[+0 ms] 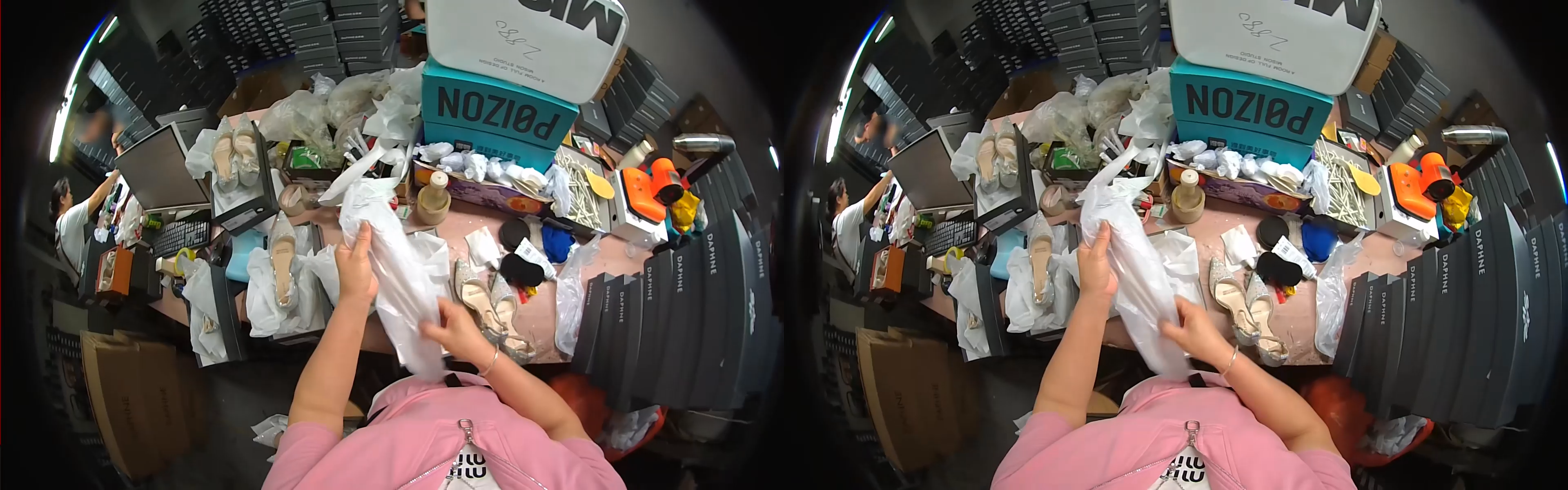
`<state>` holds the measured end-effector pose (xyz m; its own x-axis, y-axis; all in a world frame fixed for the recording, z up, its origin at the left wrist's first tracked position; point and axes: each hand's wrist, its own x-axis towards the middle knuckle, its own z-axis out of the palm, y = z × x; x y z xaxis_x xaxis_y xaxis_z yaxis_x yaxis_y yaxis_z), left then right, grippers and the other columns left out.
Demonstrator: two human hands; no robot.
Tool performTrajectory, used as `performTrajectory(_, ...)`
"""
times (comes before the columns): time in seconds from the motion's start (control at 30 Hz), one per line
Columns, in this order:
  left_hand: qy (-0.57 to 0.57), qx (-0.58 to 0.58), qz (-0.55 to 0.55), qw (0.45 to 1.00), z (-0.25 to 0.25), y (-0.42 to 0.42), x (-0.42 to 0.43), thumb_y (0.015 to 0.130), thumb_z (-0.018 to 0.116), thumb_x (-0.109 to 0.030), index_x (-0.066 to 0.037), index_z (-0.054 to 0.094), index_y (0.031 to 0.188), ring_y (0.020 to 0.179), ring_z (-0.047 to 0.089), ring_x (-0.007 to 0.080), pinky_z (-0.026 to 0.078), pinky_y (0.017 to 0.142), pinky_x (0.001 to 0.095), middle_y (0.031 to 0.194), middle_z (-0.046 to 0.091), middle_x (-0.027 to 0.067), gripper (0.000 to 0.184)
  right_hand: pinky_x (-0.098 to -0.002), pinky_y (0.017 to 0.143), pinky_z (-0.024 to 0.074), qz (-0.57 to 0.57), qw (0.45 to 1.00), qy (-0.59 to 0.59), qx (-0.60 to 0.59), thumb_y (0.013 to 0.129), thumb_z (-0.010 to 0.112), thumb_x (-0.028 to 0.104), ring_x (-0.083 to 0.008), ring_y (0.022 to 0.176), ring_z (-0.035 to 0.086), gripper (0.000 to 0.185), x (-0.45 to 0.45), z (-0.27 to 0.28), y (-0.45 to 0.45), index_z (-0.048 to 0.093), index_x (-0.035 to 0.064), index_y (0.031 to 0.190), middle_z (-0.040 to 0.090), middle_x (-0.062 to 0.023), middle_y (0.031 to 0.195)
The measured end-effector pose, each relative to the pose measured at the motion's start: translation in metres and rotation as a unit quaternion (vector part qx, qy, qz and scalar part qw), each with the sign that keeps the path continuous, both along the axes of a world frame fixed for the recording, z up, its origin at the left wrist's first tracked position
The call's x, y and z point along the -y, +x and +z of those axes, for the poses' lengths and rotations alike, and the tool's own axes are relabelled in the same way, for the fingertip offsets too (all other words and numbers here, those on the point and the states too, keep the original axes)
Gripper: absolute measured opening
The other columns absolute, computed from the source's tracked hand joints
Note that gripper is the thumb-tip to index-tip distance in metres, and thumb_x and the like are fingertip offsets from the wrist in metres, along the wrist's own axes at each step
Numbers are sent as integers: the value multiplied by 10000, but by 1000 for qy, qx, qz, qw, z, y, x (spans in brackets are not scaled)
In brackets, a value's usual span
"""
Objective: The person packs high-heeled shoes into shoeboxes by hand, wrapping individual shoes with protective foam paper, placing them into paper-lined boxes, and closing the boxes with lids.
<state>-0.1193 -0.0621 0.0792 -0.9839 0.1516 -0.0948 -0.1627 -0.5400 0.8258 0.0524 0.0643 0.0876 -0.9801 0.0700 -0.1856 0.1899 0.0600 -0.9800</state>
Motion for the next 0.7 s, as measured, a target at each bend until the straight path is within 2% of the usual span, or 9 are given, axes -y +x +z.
performTrajectory(0.17,21,2,-39,999,13,-43,10,907,625,-210,-11,621,1072,861,634,155,518,769,299,999,659,60,259,-321,656,483,190,969,160,4,784,630,67,-213,682,589,180,-33,-2,61,568,-6,936,606,-123,784)
performTrajectory(0.2,16,29,-108,994,19,-45,15,902,627,-201,-5,610,1087,869,651,180,541,774,331,1004,662,73,271,-334,741,499,104,962,251,-4,763,656,59,-259,858,605,295,-46,3,61,576,24,1046,600,-143,996)
performTrajectory(0.27,55,128,-253,957,9,-43,3,896,629,-189,4,600,1100,886,658,199,552,779,351,1024,660,91,282,-393,933,445,-62,890,422,-159,730,695,79,-315,1094,532,479,-53,41,36,556,105,1188,514,-140,1223)
performTrajectory(0.37,115,229,-409,876,14,3,-30,894,621,-159,1,580,1142,937,642,194,540,795,315,1109,631,99,298,-514,1077,274,4,728,586,-355,705,690,97,-336,1255,414,555,-50,68,-2,541,184,1233,457,-121,1315)
performTrajectory(0.4,11,181,-400,898,10,20,-35,896,613,-158,-4,552,1188,958,625,184,518,825,301,1108,627,83,335,-544,1087,239,41,694,599,-398,699,679,98,-334,1279,394,497,-50,72,-12,578,186,1178,460,-121,1316)
performTrajectory(0.47,-14,129,-492,861,0,28,-28,903,591,-183,-10,445,1326,1059,547,163,433,931,291,1170,577,55,481,-460,1015,356,101,745,534,-388,668,643,76,-276,1046,554,344,-52,85,-19,629,144,1005,580,-88,1049)
performTrajectory(0.57,-116,-99,-296,943,36,23,14,907,588,-305,-13,296,1427,1210,444,203,358,1016,344,1324,454,108,664,-384,684,481,59,797,556,-230,699,613,55,-280,730,613,188,-58,91,-14,601,88,884,589,-87,764)
performTrajectory(0.63,-365,-397,-346,768,102,31,39,862,637,-380,-17,263,1441,1212,451,258,322,1054,374,1308,465,157,779,-418,576,478,37,814,563,-141,768,585,82,-340,682,616,85,-63,82,-10,564,59,848,602,-132,753)
performTrajectory(0.7,-508,-495,-342,616,117,69,33,780,692,-407,-4,320,1404,1211,447,317,314,1058,409,1280,470,196,831,-429,592,481,66,808,576,-106,779,578,107,-339,690,621,85,-57,66,-14,573,61,851,607,-129,749)
